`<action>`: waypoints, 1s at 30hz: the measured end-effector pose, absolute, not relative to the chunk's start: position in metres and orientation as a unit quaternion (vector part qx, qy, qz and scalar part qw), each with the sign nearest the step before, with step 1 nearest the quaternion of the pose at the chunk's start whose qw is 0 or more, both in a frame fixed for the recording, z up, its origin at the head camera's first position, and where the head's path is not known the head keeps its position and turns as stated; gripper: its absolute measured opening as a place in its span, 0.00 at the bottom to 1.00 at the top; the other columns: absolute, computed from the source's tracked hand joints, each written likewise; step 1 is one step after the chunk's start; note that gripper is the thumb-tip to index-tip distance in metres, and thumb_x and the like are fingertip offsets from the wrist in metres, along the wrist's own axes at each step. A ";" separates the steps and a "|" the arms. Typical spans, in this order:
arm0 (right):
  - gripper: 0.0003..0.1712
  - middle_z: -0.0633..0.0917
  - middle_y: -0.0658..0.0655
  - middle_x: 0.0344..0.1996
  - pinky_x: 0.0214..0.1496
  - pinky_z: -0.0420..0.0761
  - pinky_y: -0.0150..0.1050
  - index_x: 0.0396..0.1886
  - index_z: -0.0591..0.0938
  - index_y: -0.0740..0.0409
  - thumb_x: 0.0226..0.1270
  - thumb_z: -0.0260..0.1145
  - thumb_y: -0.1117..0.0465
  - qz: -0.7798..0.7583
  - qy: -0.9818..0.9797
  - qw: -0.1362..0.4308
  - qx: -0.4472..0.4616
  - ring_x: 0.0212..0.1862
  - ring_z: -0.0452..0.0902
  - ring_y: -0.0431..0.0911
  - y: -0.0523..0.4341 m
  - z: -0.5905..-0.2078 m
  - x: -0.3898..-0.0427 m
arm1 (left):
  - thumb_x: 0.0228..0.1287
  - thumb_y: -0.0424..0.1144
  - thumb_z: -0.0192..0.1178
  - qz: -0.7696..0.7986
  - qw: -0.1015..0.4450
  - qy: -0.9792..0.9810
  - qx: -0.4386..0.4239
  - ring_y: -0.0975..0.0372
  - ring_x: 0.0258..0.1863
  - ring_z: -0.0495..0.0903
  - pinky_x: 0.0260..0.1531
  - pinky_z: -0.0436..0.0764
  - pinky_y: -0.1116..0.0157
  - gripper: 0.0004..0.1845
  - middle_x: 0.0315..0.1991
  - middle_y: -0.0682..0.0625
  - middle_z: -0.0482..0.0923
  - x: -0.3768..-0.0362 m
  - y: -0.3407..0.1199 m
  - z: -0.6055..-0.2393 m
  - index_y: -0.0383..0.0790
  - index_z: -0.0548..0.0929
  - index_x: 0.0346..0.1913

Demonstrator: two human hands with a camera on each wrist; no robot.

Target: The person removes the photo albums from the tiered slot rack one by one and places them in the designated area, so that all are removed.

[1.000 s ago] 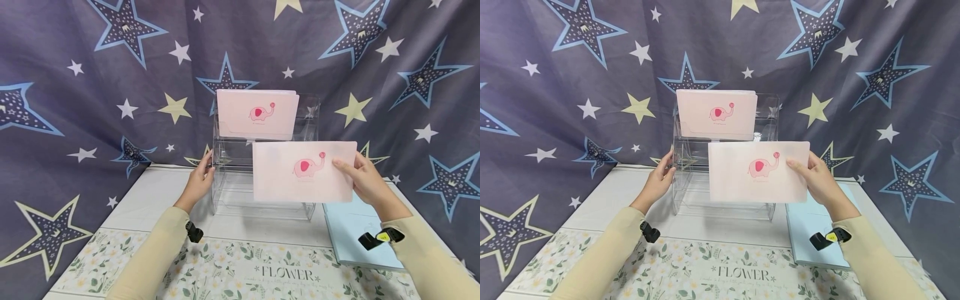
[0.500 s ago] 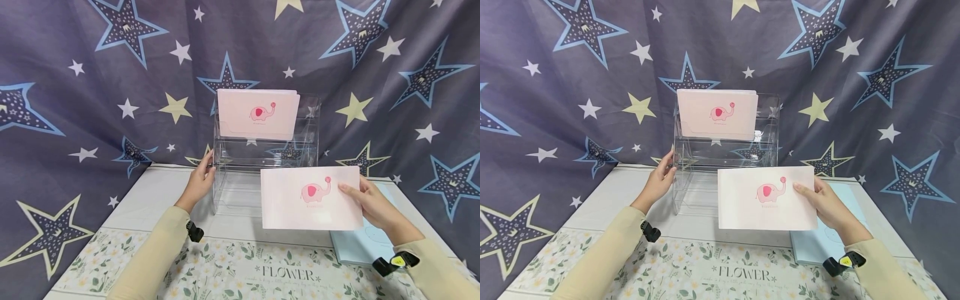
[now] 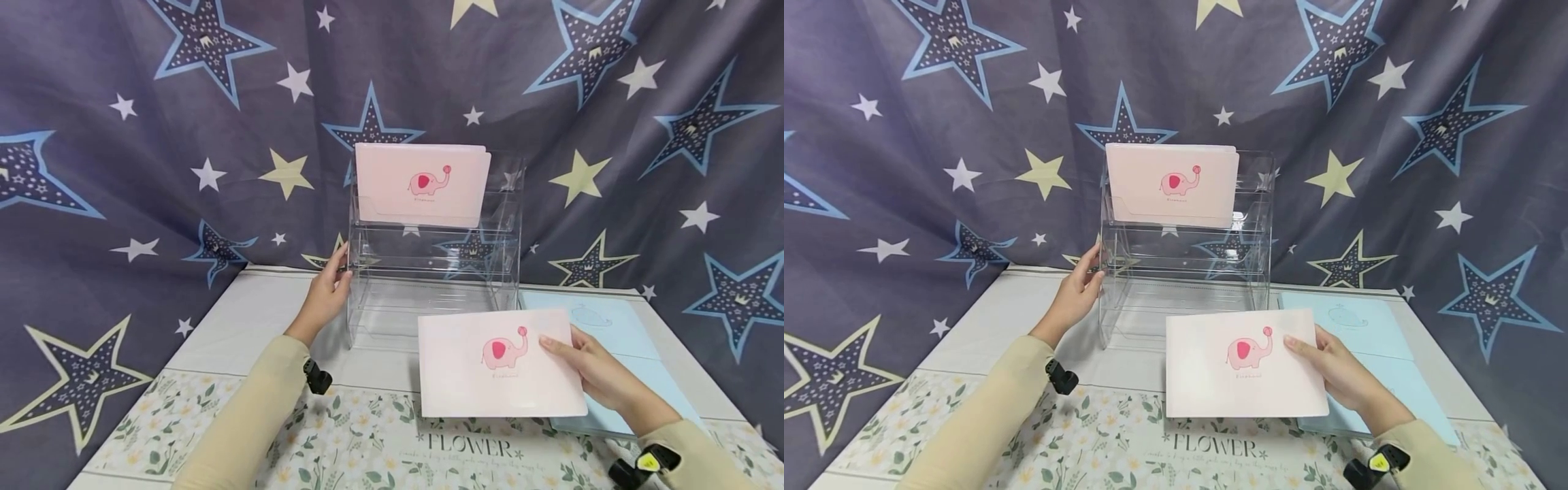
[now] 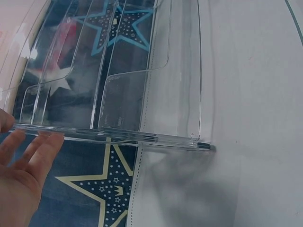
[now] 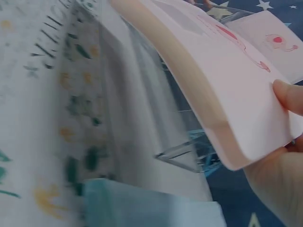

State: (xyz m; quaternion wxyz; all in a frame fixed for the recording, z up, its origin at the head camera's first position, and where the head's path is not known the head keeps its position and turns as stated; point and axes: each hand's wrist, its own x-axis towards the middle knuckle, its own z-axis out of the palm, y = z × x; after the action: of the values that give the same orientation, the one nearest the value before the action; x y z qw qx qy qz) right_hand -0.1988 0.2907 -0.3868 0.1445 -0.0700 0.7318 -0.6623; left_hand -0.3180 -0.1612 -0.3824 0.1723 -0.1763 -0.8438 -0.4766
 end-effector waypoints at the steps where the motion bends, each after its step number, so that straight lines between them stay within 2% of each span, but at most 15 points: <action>1: 0.31 0.85 0.55 0.44 0.41 0.88 0.50 0.74 0.56 0.60 0.81 0.54 0.54 -0.666 0.727 0.153 -0.067 0.41 0.85 0.49 0.290 -0.390 -0.198 | 0.78 0.33 0.50 -0.478 0.172 -0.843 -0.175 0.42 0.58 0.78 0.53 0.82 0.50 0.31 0.70 0.35 0.66 -0.318 -0.161 -0.382 0.46 0.56 0.80; 9: 0.40 0.84 0.56 0.45 0.43 0.87 0.50 0.79 0.46 0.63 0.81 0.54 0.51 -0.675 0.706 0.207 -0.045 0.43 0.84 0.50 0.286 -0.418 -0.195 | 0.78 0.33 0.50 -0.475 0.172 -0.846 -0.173 0.41 0.58 0.77 0.54 0.81 0.49 0.31 0.70 0.35 0.67 -0.317 -0.161 -0.384 0.46 0.56 0.80; 16: 0.45 0.83 0.56 0.47 0.46 0.86 0.49 0.79 0.43 0.63 0.80 0.56 0.49 -0.681 0.693 0.236 -0.024 0.45 0.84 0.50 0.281 -0.431 -0.195 | 0.78 0.33 0.50 -0.479 0.169 -0.844 -0.173 0.42 0.59 0.77 0.55 0.81 0.49 0.32 0.71 0.36 0.66 -0.317 -0.162 -0.385 0.47 0.56 0.80; 25: 0.45 0.83 0.57 0.47 0.48 0.86 0.49 0.79 0.40 0.67 0.81 0.54 0.50 -0.682 0.683 0.259 -0.020 0.45 0.83 0.49 0.276 -0.441 -0.200 | 0.78 0.32 0.50 -0.481 0.176 -0.840 -0.180 0.40 0.59 0.76 0.57 0.79 0.47 0.31 0.70 0.34 0.66 -0.318 -0.161 -0.385 0.45 0.56 0.80; 30: 0.41 0.82 0.60 0.46 0.44 0.86 0.49 0.77 0.44 0.71 0.82 0.49 0.51 -0.659 0.710 0.246 0.009 0.43 0.82 0.50 0.270 -0.439 -0.198 | 0.78 0.33 0.50 -0.478 0.174 -0.842 -0.178 0.40 0.60 0.76 0.56 0.79 0.47 0.31 0.71 0.35 0.65 -0.317 -0.161 -0.383 0.45 0.56 0.80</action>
State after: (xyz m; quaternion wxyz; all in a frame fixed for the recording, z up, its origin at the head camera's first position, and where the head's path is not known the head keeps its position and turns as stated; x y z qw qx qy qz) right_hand -0.1976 0.2698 -0.4390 0.2457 0.0088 0.7105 -0.6594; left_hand -0.3166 -0.1607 -0.3833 0.1740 -0.1780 -0.8422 -0.4782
